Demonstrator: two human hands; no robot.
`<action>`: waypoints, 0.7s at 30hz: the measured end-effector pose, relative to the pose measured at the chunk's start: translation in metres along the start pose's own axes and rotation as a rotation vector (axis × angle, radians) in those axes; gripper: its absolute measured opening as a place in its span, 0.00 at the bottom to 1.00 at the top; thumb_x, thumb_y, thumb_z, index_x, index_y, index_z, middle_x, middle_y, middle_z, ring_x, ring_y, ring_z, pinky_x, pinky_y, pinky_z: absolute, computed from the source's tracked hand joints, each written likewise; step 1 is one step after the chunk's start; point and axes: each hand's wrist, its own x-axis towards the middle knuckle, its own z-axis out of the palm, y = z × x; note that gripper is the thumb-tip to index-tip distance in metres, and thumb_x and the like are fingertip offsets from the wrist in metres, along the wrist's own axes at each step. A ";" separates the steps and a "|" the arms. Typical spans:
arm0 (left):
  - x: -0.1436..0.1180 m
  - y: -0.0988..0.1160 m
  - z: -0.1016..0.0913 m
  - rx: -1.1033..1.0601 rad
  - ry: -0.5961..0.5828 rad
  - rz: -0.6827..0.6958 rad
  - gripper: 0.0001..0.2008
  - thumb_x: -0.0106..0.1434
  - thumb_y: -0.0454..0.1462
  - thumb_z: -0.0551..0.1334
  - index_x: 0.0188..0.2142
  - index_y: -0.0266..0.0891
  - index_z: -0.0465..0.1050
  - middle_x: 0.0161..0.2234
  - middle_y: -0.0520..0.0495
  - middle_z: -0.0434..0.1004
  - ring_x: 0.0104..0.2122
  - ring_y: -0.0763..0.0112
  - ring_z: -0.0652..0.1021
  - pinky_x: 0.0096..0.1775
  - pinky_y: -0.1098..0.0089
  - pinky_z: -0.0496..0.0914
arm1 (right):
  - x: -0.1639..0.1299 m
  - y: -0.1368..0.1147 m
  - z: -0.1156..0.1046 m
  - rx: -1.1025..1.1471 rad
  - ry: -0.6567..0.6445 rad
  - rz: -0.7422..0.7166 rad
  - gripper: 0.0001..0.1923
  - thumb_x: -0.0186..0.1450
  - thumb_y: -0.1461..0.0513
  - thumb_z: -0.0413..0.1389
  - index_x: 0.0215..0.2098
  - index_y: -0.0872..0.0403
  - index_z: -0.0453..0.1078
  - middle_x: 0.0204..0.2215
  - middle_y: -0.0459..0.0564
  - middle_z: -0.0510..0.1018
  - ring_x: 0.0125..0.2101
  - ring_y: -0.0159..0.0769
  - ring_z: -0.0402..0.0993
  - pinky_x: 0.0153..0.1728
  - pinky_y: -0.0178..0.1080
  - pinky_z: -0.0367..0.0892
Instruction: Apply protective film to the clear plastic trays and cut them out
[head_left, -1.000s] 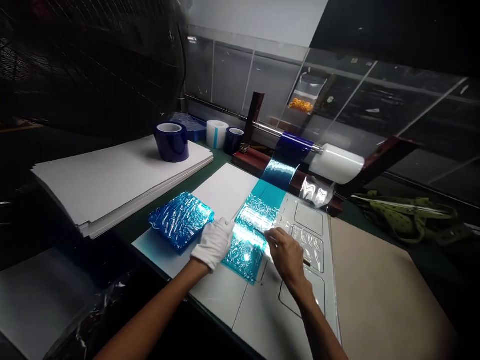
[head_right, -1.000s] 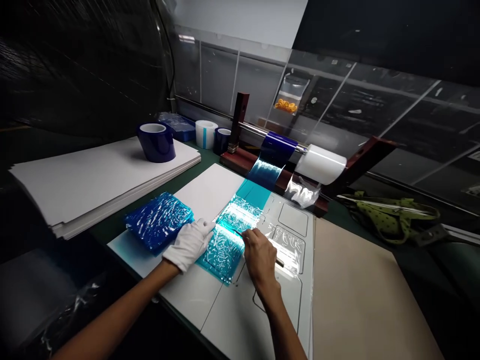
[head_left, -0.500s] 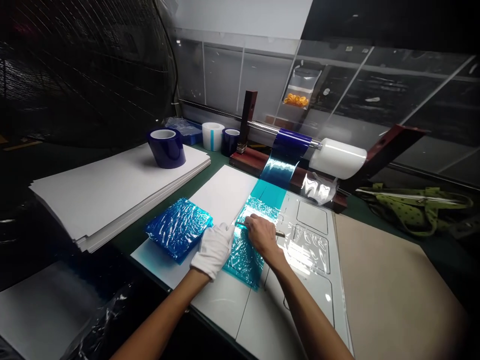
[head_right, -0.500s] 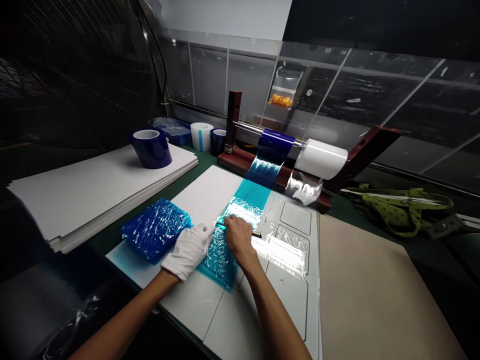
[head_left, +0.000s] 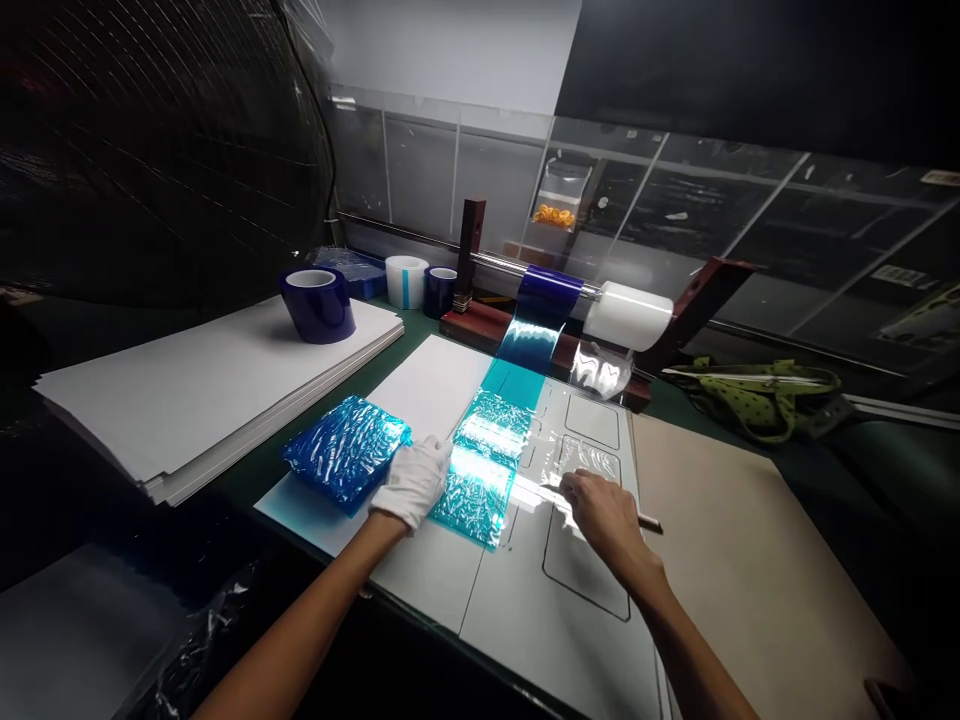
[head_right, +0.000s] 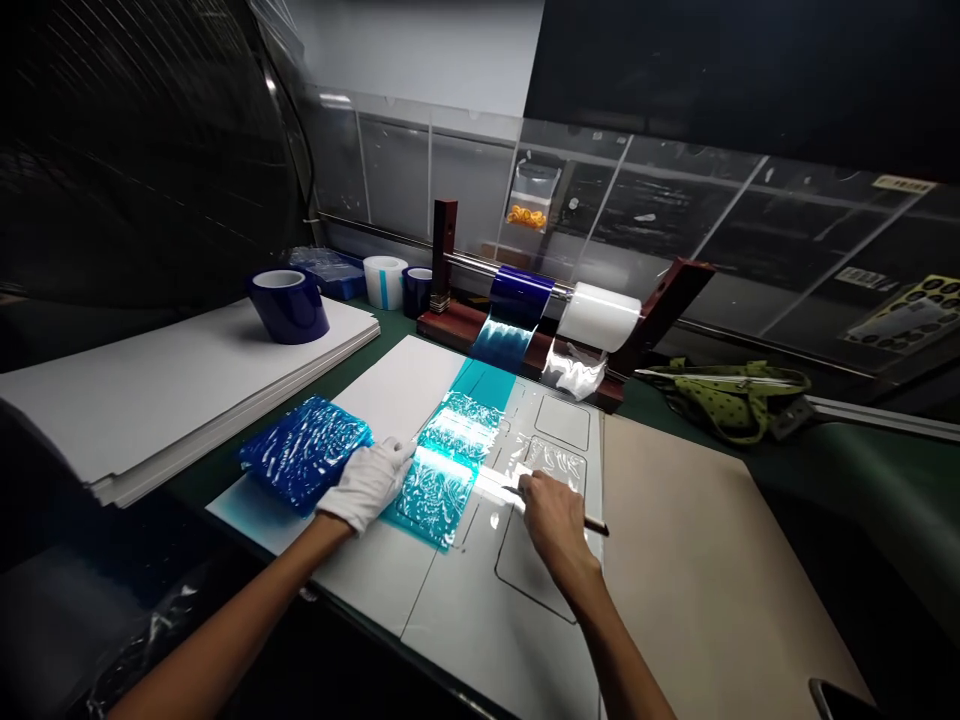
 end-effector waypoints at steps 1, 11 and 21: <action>-0.004 0.001 -0.002 -0.017 0.004 -0.001 0.18 0.69 0.46 0.52 0.50 0.37 0.68 0.44 0.43 0.73 0.41 0.63 0.75 0.44 0.58 0.71 | -0.006 0.000 0.002 0.032 -0.003 0.018 0.13 0.66 0.67 0.48 0.31 0.52 0.74 0.31 0.53 0.78 0.29 0.38 0.73 0.25 0.36 0.47; -0.066 0.039 0.014 -0.087 -0.105 0.025 0.64 0.43 0.67 0.60 0.68 0.31 0.38 0.67 0.28 0.43 0.66 0.41 0.48 0.62 0.44 0.51 | -0.024 -0.035 0.022 0.462 -0.034 0.028 0.10 0.64 0.64 0.50 0.31 0.54 0.74 0.32 0.53 0.80 0.36 0.42 0.75 0.32 0.37 0.58; -0.070 0.047 0.001 0.093 -0.022 -0.015 0.40 0.53 0.28 0.54 0.66 0.29 0.47 0.68 0.33 0.38 0.67 0.44 0.44 0.64 0.42 0.45 | -0.053 -0.031 0.026 1.071 -0.214 0.102 0.25 0.60 0.43 0.55 0.30 0.57 0.75 0.28 0.49 0.78 0.22 0.32 0.71 0.24 0.34 0.59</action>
